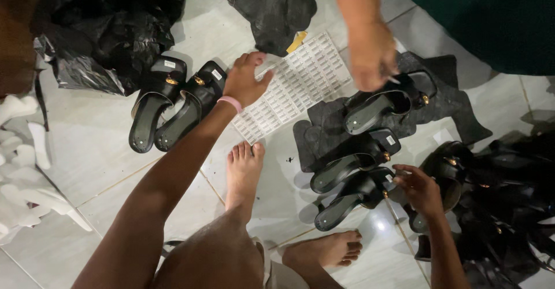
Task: The person sits on the floor and applies small white labels to the straps of black slide sandals. They peel labels from a sheet, place them on individual sandals, and arrange the labeled pairs on the floor.
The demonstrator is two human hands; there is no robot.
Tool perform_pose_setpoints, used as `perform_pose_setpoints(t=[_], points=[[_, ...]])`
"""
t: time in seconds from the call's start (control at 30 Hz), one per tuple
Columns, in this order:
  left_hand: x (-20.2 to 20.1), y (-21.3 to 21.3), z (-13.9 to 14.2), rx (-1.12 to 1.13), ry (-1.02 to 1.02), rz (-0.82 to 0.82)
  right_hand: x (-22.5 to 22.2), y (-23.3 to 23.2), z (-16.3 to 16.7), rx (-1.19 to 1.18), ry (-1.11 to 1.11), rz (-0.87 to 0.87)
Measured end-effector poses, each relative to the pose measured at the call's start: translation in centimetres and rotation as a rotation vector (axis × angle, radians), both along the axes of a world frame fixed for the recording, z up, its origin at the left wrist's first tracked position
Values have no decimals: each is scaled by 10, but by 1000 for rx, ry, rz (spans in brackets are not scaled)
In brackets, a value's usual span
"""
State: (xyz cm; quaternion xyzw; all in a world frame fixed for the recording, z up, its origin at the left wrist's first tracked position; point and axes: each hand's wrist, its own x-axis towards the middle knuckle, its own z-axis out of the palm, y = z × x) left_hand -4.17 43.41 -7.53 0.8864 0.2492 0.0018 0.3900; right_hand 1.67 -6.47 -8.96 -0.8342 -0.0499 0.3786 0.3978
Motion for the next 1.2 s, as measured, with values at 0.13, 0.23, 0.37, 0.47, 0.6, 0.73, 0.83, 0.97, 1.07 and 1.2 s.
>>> perform_pose_setpoints(t=[0.13,0.23,0.37,0.47,0.6,0.73,0.83,0.97,1.07,1.2], points=[[17,-3,-5,-4,159,-6,16,7,31,-427,-32,286],[27,-2,-7,-16,221,-42,34,28,66,-532,-35,432],[33,1,-3,-100,327,-79,43,77,93,-325,-179,462],[37,2,3,-220,391,-134,44,125,88,-76,-272,225],[40,6,13,-620,437,-227,46,181,68,227,-473,299],[39,6,25,-722,512,-268,56,222,49,167,-610,369],[43,4,39,-680,522,-331,66,245,40,204,-693,433],[60,-4,54,-243,606,-213,72,259,40,109,-638,457],[73,-22,49,214,235,-387,71,262,42,-124,-500,453],[90,-53,25,239,-1,-726,70,263,49,28,-573,381]])
